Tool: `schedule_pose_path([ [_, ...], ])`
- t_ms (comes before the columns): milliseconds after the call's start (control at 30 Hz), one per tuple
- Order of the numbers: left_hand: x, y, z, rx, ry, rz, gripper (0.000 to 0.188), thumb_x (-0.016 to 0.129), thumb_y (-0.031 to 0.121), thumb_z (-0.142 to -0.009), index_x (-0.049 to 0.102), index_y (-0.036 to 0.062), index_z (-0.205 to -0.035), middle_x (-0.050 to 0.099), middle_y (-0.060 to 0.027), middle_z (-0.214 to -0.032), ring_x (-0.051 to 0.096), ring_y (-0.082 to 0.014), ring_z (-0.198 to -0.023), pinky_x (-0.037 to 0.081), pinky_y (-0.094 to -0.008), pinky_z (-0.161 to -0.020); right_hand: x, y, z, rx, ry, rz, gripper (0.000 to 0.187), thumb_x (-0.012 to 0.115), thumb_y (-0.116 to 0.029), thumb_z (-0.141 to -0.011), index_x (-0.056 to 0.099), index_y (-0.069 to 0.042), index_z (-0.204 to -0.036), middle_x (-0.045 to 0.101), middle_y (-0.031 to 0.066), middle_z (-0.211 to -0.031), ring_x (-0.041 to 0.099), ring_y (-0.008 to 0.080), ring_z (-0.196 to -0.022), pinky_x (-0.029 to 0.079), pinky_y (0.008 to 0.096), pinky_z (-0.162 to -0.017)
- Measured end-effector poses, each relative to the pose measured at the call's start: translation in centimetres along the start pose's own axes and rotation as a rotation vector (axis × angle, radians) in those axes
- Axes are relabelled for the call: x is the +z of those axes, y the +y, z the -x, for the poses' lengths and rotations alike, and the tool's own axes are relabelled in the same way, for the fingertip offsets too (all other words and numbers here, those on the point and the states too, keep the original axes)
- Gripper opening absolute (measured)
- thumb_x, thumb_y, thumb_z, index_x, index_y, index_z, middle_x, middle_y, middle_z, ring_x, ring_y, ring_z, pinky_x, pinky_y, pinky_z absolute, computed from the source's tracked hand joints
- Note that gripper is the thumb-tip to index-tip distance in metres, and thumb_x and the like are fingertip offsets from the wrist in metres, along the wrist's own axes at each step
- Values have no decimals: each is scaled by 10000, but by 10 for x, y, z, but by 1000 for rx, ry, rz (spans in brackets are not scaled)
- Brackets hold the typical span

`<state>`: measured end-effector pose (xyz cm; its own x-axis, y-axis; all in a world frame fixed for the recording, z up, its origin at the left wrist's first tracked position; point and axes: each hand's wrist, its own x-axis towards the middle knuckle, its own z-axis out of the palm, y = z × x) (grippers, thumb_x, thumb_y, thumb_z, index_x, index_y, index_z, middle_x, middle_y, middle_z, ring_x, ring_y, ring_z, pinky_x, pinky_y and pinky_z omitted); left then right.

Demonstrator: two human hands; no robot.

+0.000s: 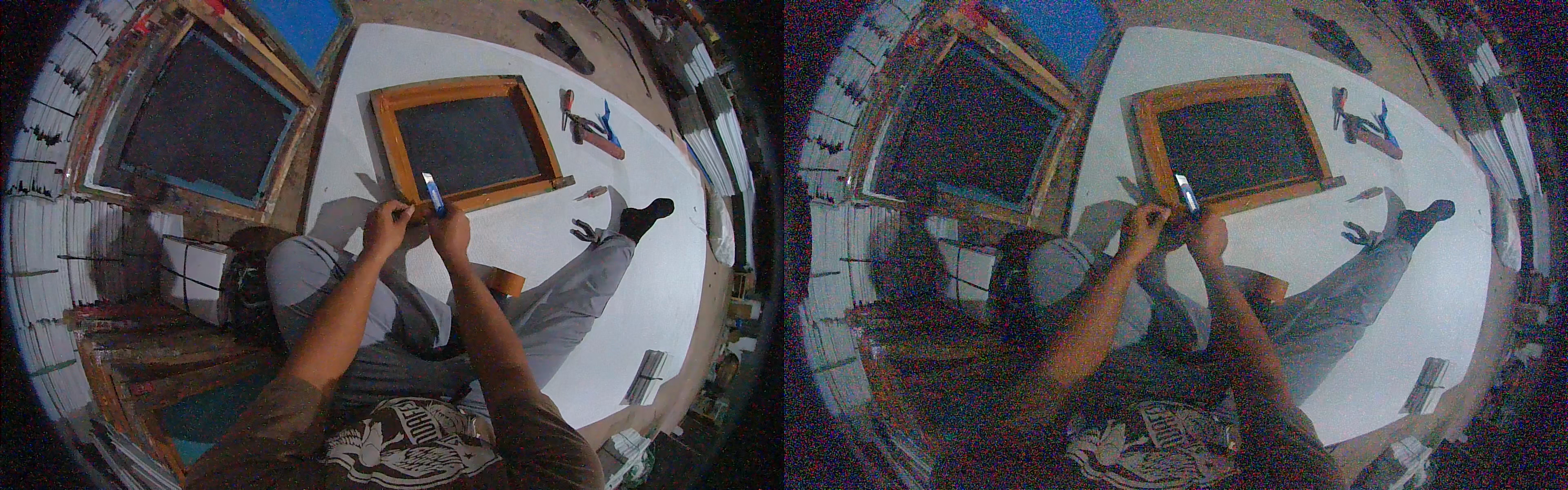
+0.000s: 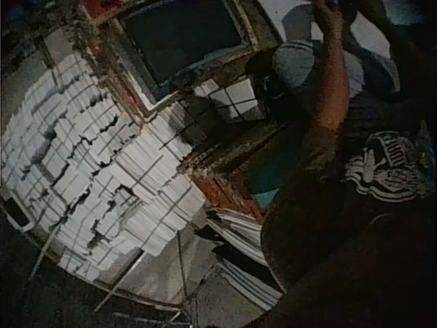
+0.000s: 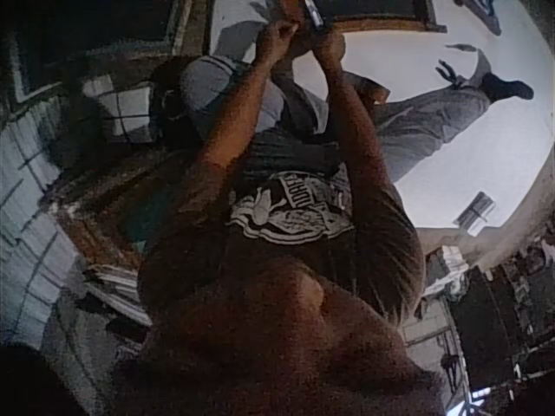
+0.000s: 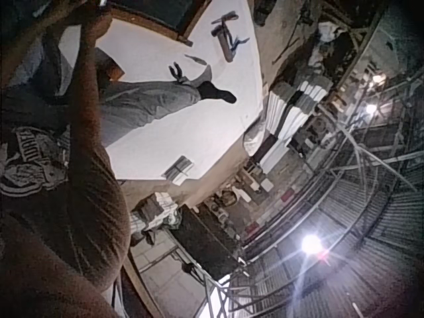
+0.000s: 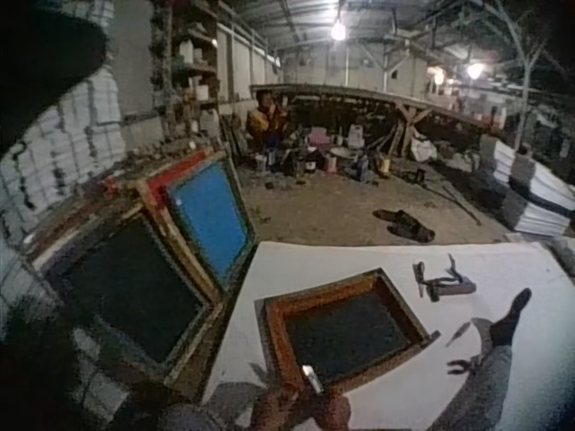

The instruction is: The person sits on the floor and assembles a wooden window frame by hand. They align the wooden pieces, press them together, and use a roll of tape to secure the joints. The person also uses a utility knife to cut the tape and a hammer to adjust the frame components.

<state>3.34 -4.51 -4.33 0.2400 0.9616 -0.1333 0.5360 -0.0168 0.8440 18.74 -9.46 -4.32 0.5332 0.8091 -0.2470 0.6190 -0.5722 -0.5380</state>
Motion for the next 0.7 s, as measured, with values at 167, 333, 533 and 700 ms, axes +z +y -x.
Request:
schedule_pose_path([
  [167, 1, -12, -6, -49, -32, 109, 438, 682, 420, -912, 711, -12, -979, 720, -199, -930, 698, -353, -897, 527, -422, -790, -2, 1, -6, -82, -17, -231, 272, 769, -251, -814, 722, -17, -945, 708, 165, -801, 699, 313, -764, 520, 398, -699],
  [333, 4, -19, -10, -124, -73, 147, 554, 645, 505, -919, 698, -42, -994, 710, -226, -968, 687, -369, -938, 518, -434, -820, -2, 5, -12, -84, -25, -533, 224, 760, -189, -824, 713, 15, -904, 698, 112, -758, 647, 203, -680, 490, 354, -663],
  [533, 1, -15, -8, -101, -62, 85, 520, 639, 484, -926, 695, -28, -996, 707, -226, -955, 686, -372, -926, 516, -436, -813, -21, -14, -1, -66, -58, -525, 253, 762, -200, -821, 703, 34, -900, 693, 134, -747, 651, 222, -675, 501, 362, -670],
  [700, 0, 7, 0, -40, -70, -86, 412, 620, 428, -953, 666, 20, -971, 708, -205, -931, 679, -399, -893, 515, -475, -765, -8, 4, -6, -134, 56, -154, 319, 757, -265, -818, 703, 11, -969, 707, 203, -813, 709, 368, -789, 536, 428, -709],
])
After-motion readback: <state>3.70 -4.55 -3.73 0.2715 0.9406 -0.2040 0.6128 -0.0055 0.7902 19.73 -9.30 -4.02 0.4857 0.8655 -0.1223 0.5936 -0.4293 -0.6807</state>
